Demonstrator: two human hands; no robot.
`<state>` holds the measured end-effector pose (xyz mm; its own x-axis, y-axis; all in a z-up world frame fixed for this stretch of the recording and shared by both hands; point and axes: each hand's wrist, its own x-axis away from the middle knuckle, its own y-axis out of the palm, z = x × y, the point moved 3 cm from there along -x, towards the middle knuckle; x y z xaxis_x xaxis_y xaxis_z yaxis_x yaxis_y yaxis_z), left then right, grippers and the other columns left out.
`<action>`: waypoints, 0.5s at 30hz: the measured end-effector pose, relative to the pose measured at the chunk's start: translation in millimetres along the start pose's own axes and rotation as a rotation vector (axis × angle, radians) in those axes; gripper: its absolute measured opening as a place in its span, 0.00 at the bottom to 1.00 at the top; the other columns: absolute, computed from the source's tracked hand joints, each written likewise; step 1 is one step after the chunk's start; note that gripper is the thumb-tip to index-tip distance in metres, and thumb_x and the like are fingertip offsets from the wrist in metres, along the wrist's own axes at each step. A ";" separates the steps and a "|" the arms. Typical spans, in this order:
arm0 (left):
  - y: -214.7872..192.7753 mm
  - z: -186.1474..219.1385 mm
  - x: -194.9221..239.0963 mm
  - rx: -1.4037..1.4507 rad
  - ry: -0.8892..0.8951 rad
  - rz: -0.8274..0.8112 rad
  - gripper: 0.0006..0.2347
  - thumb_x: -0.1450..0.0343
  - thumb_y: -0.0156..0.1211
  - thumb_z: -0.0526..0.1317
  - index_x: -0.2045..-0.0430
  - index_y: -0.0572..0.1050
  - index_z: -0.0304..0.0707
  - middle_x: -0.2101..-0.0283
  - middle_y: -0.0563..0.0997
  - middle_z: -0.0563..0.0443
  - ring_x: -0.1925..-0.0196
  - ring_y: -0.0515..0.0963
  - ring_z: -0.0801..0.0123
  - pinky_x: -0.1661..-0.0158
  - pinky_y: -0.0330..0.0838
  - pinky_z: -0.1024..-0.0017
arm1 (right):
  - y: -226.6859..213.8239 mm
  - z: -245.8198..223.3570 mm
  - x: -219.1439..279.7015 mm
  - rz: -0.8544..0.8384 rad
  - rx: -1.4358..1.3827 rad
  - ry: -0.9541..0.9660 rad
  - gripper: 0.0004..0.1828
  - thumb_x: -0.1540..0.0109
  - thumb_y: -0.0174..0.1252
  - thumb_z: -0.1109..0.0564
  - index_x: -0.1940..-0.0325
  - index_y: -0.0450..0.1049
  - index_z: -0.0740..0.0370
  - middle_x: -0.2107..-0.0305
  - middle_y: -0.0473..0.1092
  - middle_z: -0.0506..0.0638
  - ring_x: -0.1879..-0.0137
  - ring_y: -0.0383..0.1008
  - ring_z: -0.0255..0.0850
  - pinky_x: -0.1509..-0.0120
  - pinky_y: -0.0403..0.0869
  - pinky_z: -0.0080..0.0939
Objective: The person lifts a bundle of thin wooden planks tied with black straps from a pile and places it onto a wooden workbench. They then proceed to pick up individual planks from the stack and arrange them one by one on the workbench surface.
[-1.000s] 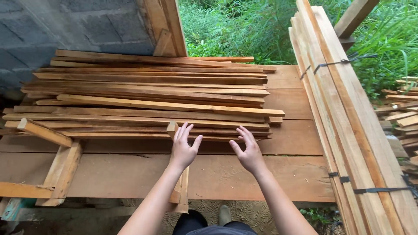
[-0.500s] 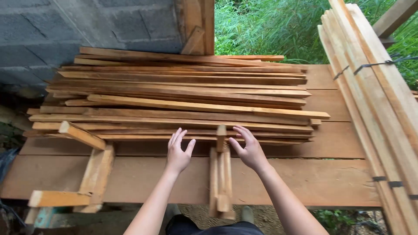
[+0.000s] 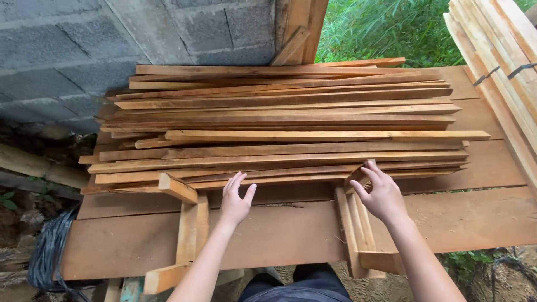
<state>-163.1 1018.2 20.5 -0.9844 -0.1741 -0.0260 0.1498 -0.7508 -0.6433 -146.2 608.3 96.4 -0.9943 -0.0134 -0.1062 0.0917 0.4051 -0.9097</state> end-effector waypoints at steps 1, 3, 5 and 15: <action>-5.8 -2.2 -4.8 0.001 0.004 -0.001 0.23 0.30 0.63 0.49 0.43 0.74 0.38 0.32 0.70 0.43 0.26 0.61 0.48 0.31 0.56 0.57 | 4.6 -1.9 -1.6 0.003 0.001 0.002 0.33 0.40 0.61 0.37 0.39 0.75 0.59 0.33 0.65 0.56 0.31 0.68 0.54 0.30 0.67 0.52; -11.5 -5.6 -8.0 0.016 -0.007 -0.017 0.23 0.30 0.63 0.50 0.43 0.74 0.38 0.31 0.70 0.43 0.26 0.60 0.48 0.31 0.55 0.57 | 11.8 0.2 -1.3 0.001 0.085 0.029 0.34 0.41 0.62 0.36 0.39 0.75 0.59 0.31 0.63 0.56 0.30 0.65 0.55 0.29 0.66 0.52; -12.1 -9.8 -7.9 0.022 -0.022 -0.018 0.23 0.30 0.62 0.50 0.42 0.74 0.38 0.32 0.70 0.43 0.26 0.60 0.48 0.31 0.55 0.56 | 12.2 -0.6 -1.5 -0.014 0.116 0.039 0.34 0.41 0.62 0.36 0.38 0.75 0.58 0.31 0.63 0.57 0.29 0.65 0.54 0.28 0.65 0.52; -31.8 -28.6 -6.3 -0.004 -0.070 -0.011 0.23 0.29 0.61 0.50 0.42 0.73 0.39 0.31 0.69 0.44 0.26 0.61 0.51 0.29 0.54 0.57 | 31.7 -28.1 -12.9 -0.164 0.299 0.183 0.42 0.40 0.54 0.26 0.31 0.67 0.55 0.27 0.51 0.60 0.20 0.41 0.57 0.23 0.42 0.66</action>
<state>-164.2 1061.4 19.3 -0.9770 -0.2106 0.0347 0.1388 -0.7504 -0.6462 -132.1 647.0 80.3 -0.9879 0.1188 0.0993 -0.0842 0.1262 -0.9884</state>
